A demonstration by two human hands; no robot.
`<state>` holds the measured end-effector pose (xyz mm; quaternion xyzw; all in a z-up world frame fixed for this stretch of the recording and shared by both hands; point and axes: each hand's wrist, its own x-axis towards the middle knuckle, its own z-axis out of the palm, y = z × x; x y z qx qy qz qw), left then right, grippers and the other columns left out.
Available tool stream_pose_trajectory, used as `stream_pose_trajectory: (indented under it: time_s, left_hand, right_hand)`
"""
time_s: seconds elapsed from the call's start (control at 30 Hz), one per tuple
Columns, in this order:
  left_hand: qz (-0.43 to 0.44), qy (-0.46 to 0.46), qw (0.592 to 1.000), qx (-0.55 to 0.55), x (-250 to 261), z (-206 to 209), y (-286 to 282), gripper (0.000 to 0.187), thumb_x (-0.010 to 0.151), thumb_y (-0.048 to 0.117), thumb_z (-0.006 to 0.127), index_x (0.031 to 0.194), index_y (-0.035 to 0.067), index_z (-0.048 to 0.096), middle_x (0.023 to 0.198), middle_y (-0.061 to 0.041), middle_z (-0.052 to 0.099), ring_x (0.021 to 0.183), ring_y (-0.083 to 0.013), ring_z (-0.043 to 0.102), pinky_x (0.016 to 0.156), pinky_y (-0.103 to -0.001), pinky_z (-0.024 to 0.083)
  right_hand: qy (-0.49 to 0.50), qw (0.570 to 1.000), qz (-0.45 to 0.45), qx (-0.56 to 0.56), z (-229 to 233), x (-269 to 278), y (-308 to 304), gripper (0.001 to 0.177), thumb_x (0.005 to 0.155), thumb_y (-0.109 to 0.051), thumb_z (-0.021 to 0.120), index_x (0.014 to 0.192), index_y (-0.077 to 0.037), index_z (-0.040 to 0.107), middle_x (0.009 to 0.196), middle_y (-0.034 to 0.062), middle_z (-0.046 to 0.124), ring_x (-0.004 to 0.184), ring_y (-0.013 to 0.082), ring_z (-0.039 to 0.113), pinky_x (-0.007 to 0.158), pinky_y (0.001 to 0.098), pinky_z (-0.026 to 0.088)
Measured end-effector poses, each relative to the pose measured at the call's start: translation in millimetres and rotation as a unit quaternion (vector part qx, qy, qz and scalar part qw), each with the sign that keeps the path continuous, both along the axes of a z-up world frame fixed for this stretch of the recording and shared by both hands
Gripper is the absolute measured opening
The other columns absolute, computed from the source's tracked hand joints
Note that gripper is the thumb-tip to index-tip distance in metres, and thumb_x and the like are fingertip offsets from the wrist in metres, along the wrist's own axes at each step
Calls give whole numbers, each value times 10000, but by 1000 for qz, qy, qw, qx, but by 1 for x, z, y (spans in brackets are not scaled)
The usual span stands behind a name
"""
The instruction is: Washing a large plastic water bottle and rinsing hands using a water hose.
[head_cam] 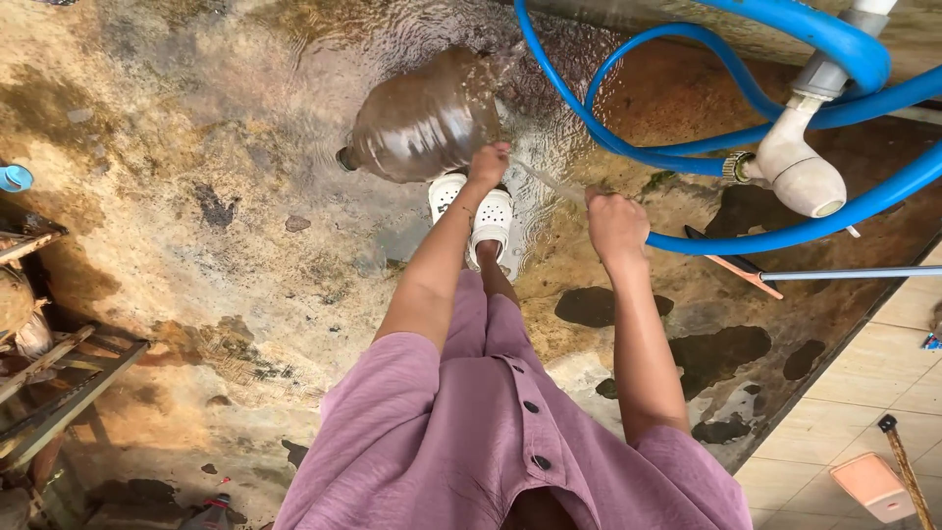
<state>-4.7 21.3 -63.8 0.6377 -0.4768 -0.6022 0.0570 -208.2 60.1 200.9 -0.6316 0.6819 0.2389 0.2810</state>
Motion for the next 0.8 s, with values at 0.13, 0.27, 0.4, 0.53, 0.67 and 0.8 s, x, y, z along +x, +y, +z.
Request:
stream_pose_trajectory:
  time_s: [0.13,0.27,0.4,0.53,0.67,0.8]
  left_hand:
    - [52,87,994,44,-25,27,29,204,864,-11,616,1010,28,754,870,-119,754,785,-200,728,691,-323,594]
    - [114,150,980,69,-36,43,40,201,981,19,523,988,31,723,758,-76,730,633,-147,715,576,-292,590]
    - [171,150,963,145,-38,68,37,217,1056,120,535,996,5,709,714,-95,708,534,-170,671,490,-323,538]
    - [192,189,957,103,-32,57,50,212,982,55,512,1024,14,715,779,-101,713,580,-156,679,512,-323,555]
    - [199,157,965,71,-18,77,48,176,961,79,564,1001,37,730,814,-80,736,616,-162,704,541,-313,583]
    - [369,242,885,149,-4,48,53,196,919,91,543,932,9,721,821,-88,758,646,-201,739,552,-352,624]
  right_hand:
    - [-20,1000,-2,-23,15,7,3,131,957,-226,660,1029,-118,680,827,175,741,827,373,738,745,487,566]
    - [-38,998,8,-43,24,11,5,113,976,-223,655,1028,-125,673,801,165,738,795,361,734,744,486,558]
    - [-55,995,22,-75,36,18,2,163,952,-238,684,1060,-118,668,806,158,730,762,357,729,706,487,553]
    - [-76,991,43,-98,50,27,-1,182,941,-238,700,1070,-113,670,834,143,724,758,347,729,693,480,550]
    - [-133,985,63,-94,72,38,-6,174,955,-268,701,1069,-137,685,836,127,722,783,340,722,719,488,538]
    - [-190,977,74,-68,97,53,-14,162,956,-258,700,1076,-150,699,828,138,715,788,351,710,737,491,530]
